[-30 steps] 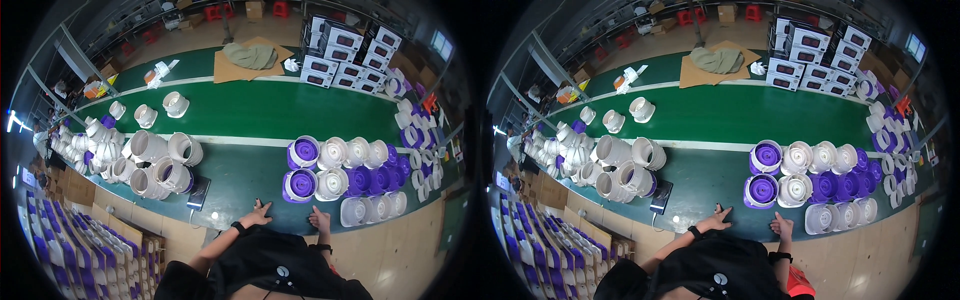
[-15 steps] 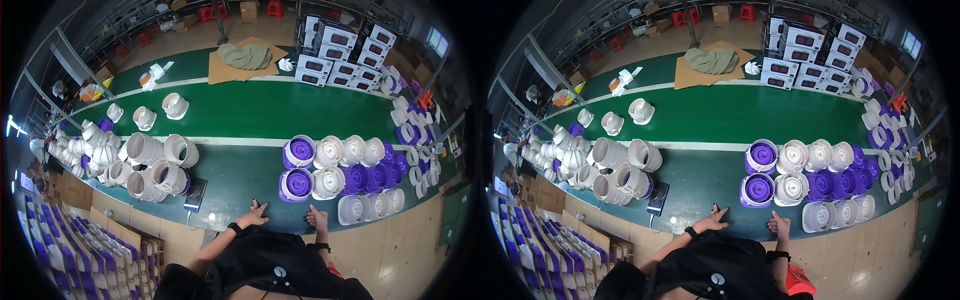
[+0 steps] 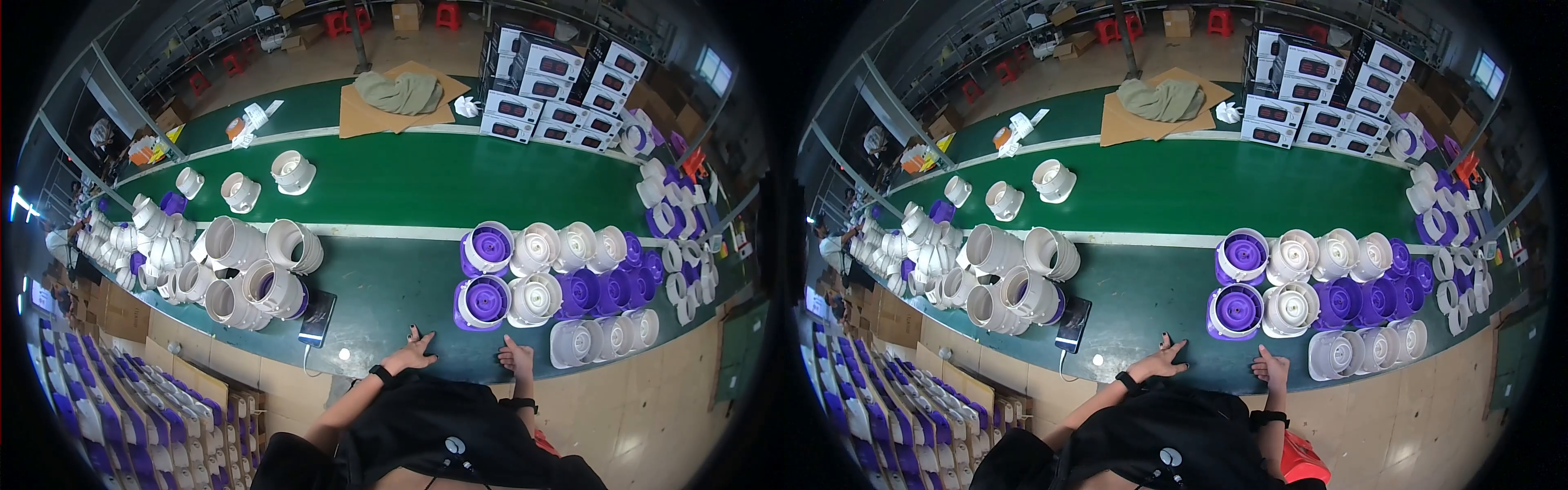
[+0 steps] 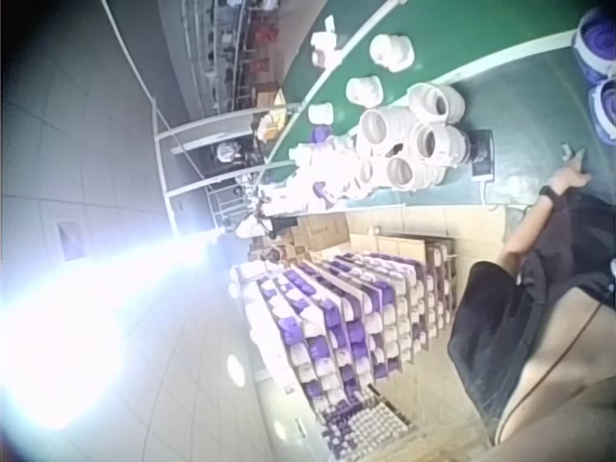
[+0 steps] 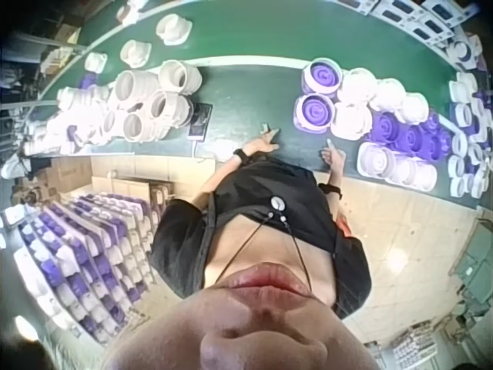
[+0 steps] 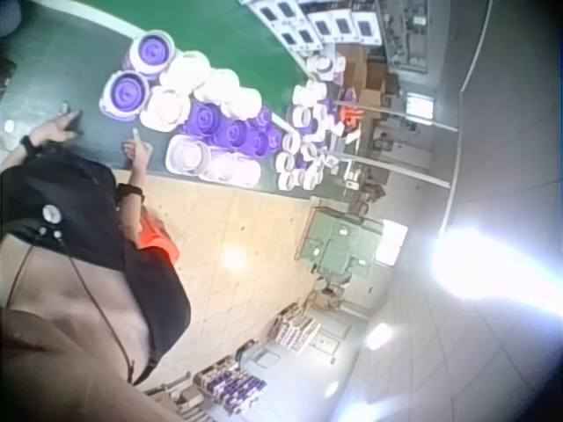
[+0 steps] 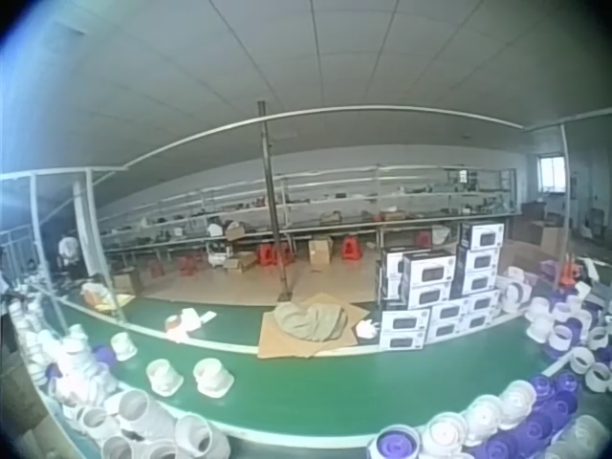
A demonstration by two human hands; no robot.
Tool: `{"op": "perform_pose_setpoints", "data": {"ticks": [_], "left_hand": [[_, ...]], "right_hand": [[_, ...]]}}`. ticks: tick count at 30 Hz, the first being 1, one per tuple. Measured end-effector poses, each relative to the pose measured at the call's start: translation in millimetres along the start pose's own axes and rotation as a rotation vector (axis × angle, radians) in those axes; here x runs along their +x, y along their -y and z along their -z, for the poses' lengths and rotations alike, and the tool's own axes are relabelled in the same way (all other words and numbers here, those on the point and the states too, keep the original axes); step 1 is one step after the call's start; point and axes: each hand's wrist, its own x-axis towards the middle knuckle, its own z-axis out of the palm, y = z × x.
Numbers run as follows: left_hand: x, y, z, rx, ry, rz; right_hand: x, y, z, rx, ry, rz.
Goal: Assembling plastic fan or housing components into complete units and stacking them on trays.
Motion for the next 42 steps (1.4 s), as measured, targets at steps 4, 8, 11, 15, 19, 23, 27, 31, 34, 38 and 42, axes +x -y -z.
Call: {"op": "perform_pose_setpoints", "data": {"ticks": [4,8,11,15,19,23,27,31,34,38,42], "left_hand": [[-0.4,-2.9,1.8,0.017,0.012,0.023],[-1.2,-4.2,2.0,0.011,0.018,0.035],[-1.4,-4.5,2.2,0.000,0.022,0.037],[-1.4,-4.8,1.7,-0.003,0.025,0.036],[0.5,-3.1,0.8,0.004,0.020,0.034],[-0.5,-5.6,2.3,0.024,0.030,0.043],[-1.6,-6.8,2.5,0.025,0.031,0.041],[0.6,-3.9,-0.6,0.023,0.028,0.043],[-2.6,-2.9,-0.8,0.033,0.004,0.037],[-3.7,-8.3,0.6,0.007,-0.005,0.032],[-3.5,-2.1,2.6,-0.020,-0.036,-0.008]], "right_hand": [[0.6,-1.1,-0.2,0.001,0.002,0.000],[1.9,-1.4,-0.4,0.006,0.002,-0.014],[2.2,-3.5,0.4,0.004,-0.013,0.019],[1.8,-2.9,0.6,0.014,-0.007,0.031],[-1.2,-0.4,-0.4,0.007,0.000,0.023],[0.5,-1.8,0.6,0.005,0.000,0.015],[-1.7,-1.3,0.5,0.002,-0.008,0.015],[-1.4,-2.5,0.9,-0.003,0.002,0.022],[-5.2,-3.5,1.8,-0.018,0.055,0.068],[-7.8,-10.0,4.5,-0.016,0.152,0.140],[-24.6,3.6,-14.2,-0.186,0.265,0.266]]}}
